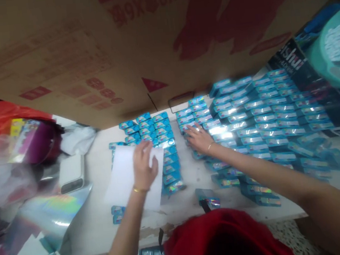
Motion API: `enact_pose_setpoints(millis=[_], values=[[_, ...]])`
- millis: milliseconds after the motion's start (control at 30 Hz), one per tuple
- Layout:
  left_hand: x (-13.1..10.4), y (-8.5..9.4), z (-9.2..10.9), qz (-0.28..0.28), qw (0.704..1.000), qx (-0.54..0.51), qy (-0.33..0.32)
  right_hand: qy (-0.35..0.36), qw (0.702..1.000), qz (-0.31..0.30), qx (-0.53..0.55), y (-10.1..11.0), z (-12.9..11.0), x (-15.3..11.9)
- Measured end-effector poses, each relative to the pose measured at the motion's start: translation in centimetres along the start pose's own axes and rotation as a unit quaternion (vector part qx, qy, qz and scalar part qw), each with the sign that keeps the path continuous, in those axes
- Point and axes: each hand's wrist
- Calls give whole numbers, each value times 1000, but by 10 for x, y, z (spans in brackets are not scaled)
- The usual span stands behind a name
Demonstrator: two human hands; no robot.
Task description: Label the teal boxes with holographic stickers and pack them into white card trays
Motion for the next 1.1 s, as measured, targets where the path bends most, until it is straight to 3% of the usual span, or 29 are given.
enact_pose_setpoints(millis=[67, 133, 233, 300, 367, 433, 500, 567, 633, 767, 833, 933, 1033, 1100], values=[[32, 21, -32, -37, 993, 111, 24, -32, 999, 25, 2, 6, -7, -6], [54, 34, -59, -120, 972, 198, 33, -80, 993, 77, 33, 11, -19, -4], [63, 43, -80, -236, 936, 259, 33, -181, 951, 193, 160, 17, -46, 17], [50, 47, -82, -238, 935, 261, 29, -272, 885, 238, 295, 19, -64, 39], [26, 49, -77, -182, 952, 243, 24, -339, 800, 217, 445, 20, -78, 62], [-1, 49, -72, -140, 964, 226, 27, -340, 726, 162, 575, 17, -87, 81], [-23, 46, -70, -159, 964, 213, 27, -308, 698, 126, 635, 10, -92, 94], [-34, 39, -75, -229, 956, 185, 2, -308, 713, 129, 617, -1, -93, 101], [-35, 33, -84, -264, 953, 151, 0, -323, 739, 137, 574, -15, -92, 102], [-14, 21, -106, -196, 966, 101, 135, -290, 778, 121, 543, -31, -88, 96], [-3, 16, -112, -215, 960, 60, 167, -273, 817, 136, 489, -29, -89, 94], [8, 9, -112, -262, 954, 2, 144, -243, 905, 167, 305, -15, -97, 99], [15, 2, -108, -254, 959, -20, 127, -175, 968, 102, 145, -3, -106, 116], [18, -4, -107, -248, 962, -13, 117, -144, 982, 24, 124, -2, -108, 128]])
Point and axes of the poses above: each hand's wrist, its own x-axis towards the middle knuckle, its own y-axis out of the back of the hand, z = x × y, and after that the axes turned 15 degrees about y, right-handed
